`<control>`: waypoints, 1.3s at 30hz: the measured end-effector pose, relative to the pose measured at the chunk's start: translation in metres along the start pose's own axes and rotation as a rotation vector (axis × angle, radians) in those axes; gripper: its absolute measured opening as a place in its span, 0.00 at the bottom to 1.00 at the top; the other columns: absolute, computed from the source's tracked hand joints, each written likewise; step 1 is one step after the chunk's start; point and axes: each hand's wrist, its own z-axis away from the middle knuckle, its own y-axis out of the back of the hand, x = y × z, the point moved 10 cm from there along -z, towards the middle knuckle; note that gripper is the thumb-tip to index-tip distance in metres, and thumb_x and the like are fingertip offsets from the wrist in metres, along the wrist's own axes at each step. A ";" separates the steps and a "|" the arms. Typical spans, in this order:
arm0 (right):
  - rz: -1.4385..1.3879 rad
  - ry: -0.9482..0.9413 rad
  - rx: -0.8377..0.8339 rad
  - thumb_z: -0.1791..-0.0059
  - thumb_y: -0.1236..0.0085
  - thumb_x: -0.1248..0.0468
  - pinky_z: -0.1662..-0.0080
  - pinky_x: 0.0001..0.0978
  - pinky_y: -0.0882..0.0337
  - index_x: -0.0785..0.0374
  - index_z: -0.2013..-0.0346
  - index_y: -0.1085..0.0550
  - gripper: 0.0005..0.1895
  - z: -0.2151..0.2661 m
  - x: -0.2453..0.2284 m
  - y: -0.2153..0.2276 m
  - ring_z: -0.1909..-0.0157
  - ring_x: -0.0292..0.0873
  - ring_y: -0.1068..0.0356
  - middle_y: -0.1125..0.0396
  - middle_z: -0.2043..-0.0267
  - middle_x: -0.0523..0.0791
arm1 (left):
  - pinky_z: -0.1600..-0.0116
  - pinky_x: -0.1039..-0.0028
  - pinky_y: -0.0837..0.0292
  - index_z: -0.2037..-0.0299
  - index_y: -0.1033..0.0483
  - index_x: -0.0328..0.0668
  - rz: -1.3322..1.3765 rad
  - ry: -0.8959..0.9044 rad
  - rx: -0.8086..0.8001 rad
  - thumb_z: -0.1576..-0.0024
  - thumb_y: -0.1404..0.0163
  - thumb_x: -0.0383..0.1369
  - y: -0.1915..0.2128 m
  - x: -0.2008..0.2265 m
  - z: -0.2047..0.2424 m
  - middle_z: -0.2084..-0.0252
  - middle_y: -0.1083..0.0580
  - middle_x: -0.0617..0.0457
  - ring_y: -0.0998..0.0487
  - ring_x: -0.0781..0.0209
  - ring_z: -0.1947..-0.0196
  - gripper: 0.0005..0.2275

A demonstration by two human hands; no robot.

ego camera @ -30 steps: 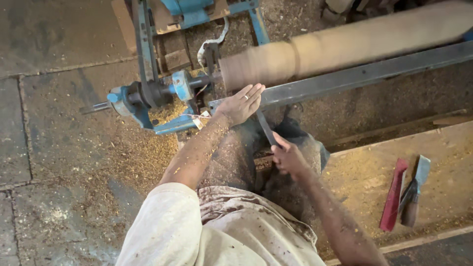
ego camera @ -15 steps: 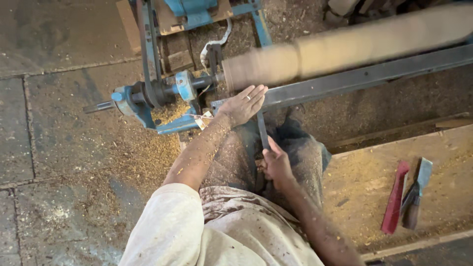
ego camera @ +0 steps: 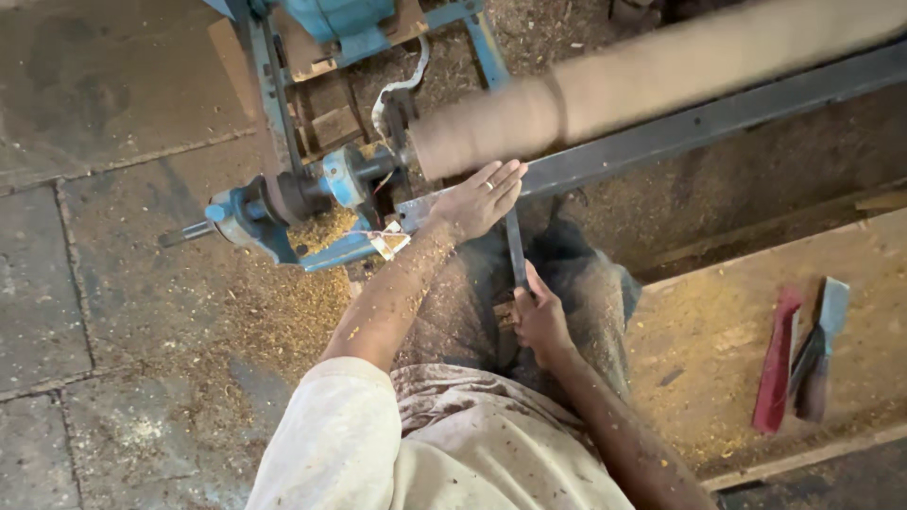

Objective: The person uses a chisel to shape a cylindrical piece of wood spinning on a lathe. They hold the tool against the rotating wood to smooth the surface and refine the shape, generating wood shavings.

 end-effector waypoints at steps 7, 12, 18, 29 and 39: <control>0.107 0.071 -0.093 0.45 0.53 0.64 0.78 0.24 0.45 0.42 0.25 0.39 0.31 -0.008 -0.014 0.016 0.80 0.30 0.47 0.45 0.79 0.35 | 0.21 0.56 0.55 0.34 0.34 0.29 -0.084 -0.010 -0.027 0.35 0.64 0.37 0.005 0.000 0.004 0.24 0.41 0.39 0.45 0.46 0.23 0.23; 0.190 -0.025 -0.099 0.46 0.53 0.64 0.79 0.26 0.45 0.40 0.27 0.40 0.32 -0.006 -0.019 0.028 0.82 0.31 0.48 0.45 0.81 0.37 | 0.21 0.55 0.57 0.33 0.35 0.29 -0.090 0.004 -0.020 0.34 0.65 0.37 0.006 -0.001 0.004 0.24 0.41 0.39 0.46 0.46 0.23 0.23; 0.269 -0.095 -0.139 0.46 0.52 0.60 0.80 0.27 0.47 0.36 0.28 0.39 0.31 -0.019 -0.027 0.048 0.84 0.32 0.50 0.45 0.81 0.37 | 0.21 0.54 0.58 0.32 0.36 0.27 -0.120 -0.017 -0.052 0.34 0.65 0.37 0.005 -0.002 0.004 0.24 0.42 0.38 0.46 0.44 0.23 0.24; 0.500 0.052 0.003 0.46 0.48 0.61 0.80 0.27 0.43 0.40 0.31 0.32 0.27 -0.012 -0.049 0.050 0.83 0.32 0.46 0.40 0.80 0.38 | 0.23 0.56 0.56 0.31 0.39 0.29 -0.141 -0.009 -0.148 0.36 0.67 0.38 -0.002 -0.003 0.002 0.24 0.44 0.40 0.46 0.46 0.24 0.26; 0.026 -0.034 0.069 0.44 0.55 0.63 0.81 0.26 0.44 0.37 0.26 0.43 0.31 -0.003 0.011 -0.005 0.84 0.32 0.45 0.43 0.81 0.37 | 0.23 0.55 0.54 0.32 0.38 0.28 -0.040 -0.008 -0.061 0.37 0.65 0.36 0.001 0.000 0.003 0.25 0.42 0.39 0.45 0.45 0.25 0.25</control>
